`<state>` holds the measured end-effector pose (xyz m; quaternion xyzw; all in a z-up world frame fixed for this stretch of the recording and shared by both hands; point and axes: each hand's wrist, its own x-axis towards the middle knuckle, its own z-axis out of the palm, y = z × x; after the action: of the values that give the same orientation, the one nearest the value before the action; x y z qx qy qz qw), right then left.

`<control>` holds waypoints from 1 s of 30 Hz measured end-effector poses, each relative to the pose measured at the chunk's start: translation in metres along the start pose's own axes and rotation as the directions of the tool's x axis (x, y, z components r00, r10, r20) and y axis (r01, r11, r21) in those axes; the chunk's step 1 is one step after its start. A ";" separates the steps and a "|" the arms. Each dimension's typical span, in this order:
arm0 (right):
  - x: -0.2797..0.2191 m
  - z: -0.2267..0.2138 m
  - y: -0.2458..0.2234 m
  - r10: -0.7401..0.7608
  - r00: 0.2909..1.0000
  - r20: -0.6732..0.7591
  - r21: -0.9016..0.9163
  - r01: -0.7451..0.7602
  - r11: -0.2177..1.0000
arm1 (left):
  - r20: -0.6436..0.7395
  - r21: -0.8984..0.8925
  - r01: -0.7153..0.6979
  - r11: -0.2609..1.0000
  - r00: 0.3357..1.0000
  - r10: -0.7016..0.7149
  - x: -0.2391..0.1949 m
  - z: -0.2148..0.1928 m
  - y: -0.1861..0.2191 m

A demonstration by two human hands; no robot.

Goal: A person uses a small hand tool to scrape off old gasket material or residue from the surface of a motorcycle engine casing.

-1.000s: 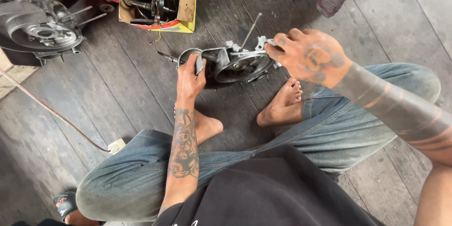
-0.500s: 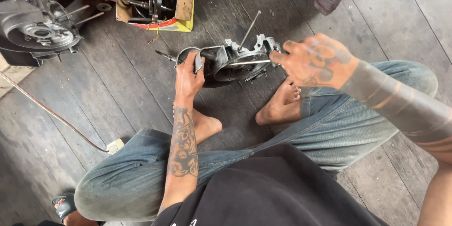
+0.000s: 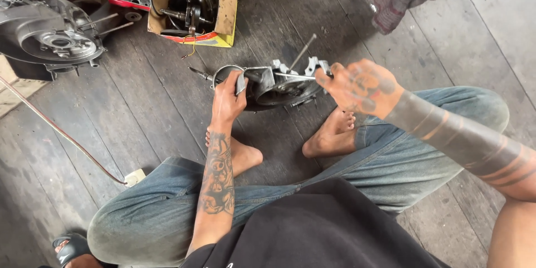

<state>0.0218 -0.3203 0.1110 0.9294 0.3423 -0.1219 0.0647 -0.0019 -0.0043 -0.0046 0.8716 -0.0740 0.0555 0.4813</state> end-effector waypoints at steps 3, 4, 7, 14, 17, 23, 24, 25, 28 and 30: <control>-0.022 0.033 0.002 -0.036 0.993 0.116 -0.222 0.061 0.973 | 0.017 0.020 -0.031 0.999 0.999 0.031 -0.003 0.002 -0.009; -0.033 0.063 0.009 -0.295 0.955 0.034 -0.719 0.229 0.656 | 0.016 0.025 -0.030 0.999 0.999 0.029 -0.003 0.000 -0.006; -0.038 0.041 0.003 -0.298 0.953 0.042 -0.668 0.249 0.701 | 0.021 0.021 -0.022 1.000 1.000 0.021 -0.001 -0.002 -0.012; -0.017 0.033 0.020 -0.049 0.978 -0.204 -0.193 0.009 0.981 | 0.027 0.085 -0.021 0.996 0.999 0.018 0.000 0.002 -0.009; -0.015 0.016 0.017 0.017 0.971 -0.239 0.031 -0.010 0.999 | 0.041 0.073 -0.019 0.997 0.999 0.016 0.000 0.005 0.001; -0.008 0.025 0.042 -0.022 0.991 -0.129 0.042 0.027 0.999 | 0.055 0.073 -0.048 0.996 0.998 0.044 0.004 0.018 -0.004; -0.007 0.013 0.042 -0.025 0.992 -0.122 0.040 0.031 0.999 | 0.053 0.068 -0.041 0.997 0.998 0.038 0.007 0.017 -0.007; -0.008 0.003 0.040 -0.006 0.994 -0.107 0.068 0.013 0.998 | 0.031 0.067 -0.055 0.996 0.998 0.053 0.006 0.019 -0.008; -0.014 -0.009 0.045 0.031 0.996 -0.082 0.059 -0.026 0.998 | -0.006 0.079 -0.066 0.995 0.998 0.067 0.008 0.023 -0.014; -0.013 -0.015 0.058 0.055 0.995 -0.087 0.023 -0.053 0.998 | -0.019 0.101 -0.077 0.992 0.997 0.080 0.025 0.023 -0.015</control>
<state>0.0527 -0.3698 0.1315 0.9434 0.3182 -0.0829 0.0432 0.0263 -0.0177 -0.0249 0.8904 -0.0998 0.0880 0.4353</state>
